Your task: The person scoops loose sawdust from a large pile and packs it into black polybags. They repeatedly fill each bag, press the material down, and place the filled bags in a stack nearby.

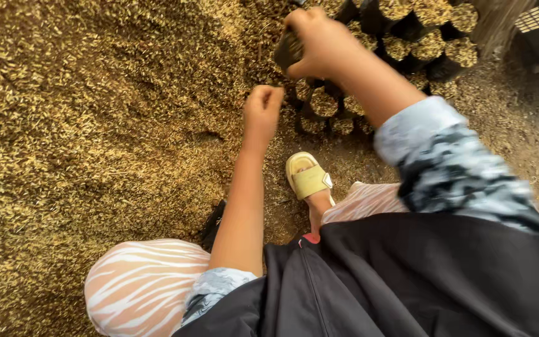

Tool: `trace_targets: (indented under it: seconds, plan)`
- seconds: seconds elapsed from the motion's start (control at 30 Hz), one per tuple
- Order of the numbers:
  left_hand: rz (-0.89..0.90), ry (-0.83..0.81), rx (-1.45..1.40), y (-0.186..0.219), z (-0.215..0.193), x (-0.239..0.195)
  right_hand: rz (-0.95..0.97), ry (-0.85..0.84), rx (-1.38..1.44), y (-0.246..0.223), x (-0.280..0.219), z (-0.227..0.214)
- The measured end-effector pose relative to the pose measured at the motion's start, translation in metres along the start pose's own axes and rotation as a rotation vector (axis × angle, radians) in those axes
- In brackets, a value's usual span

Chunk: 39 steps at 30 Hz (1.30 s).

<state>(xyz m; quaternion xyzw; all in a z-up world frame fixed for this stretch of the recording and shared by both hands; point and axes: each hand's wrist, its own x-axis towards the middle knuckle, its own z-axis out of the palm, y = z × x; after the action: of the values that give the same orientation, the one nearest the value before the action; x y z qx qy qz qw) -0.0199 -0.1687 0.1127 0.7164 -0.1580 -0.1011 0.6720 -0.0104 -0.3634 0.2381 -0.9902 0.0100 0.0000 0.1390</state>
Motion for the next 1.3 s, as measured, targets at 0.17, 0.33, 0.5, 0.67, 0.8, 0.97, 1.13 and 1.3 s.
trace_targets:
  seconds: [0.17, 0.33, 0.5, 0.67, 0.8, 0.97, 1.13, 1.3]
  plan:
    - [0.046, -0.141, 0.019, 0.022, 0.076, -0.003, 0.110, -0.068, -0.212, 0.083, -0.047, -0.071]
    - [0.058, -0.261, 0.106, 0.031, 0.121, -0.004, 0.353, -0.142, -0.170, 0.148, -0.100, -0.055]
    - [0.044, -0.321, 0.156, 0.032, 0.134, -0.002, 0.499, -0.142, 0.007, 0.174, -0.123, 0.011]
    - [0.002, -0.325, 0.192, 0.024, 0.133, 0.000, 0.601, -0.010, 0.068, 0.172, -0.120, 0.055]
    - [-0.031, -0.308, 0.180, 0.017, 0.131, 0.002, 0.649, 0.096, 0.119, 0.164, -0.116, 0.068]
    - [-0.068, -0.334, 0.237, 0.015, 0.122, 0.002, 0.651, 0.044, 0.212, 0.168, -0.124, 0.064]
    - [-0.109, -0.330, 0.227, 0.015, 0.111, 0.000, 0.544, 0.051, 0.130, 0.180, -0.137, 0.042]
    - [-0.014, -0.260, 0.242, 0.017, 0.094, -0.002, 0.344, 0.065, 0.046, 0.162, -0.113, 0.003]
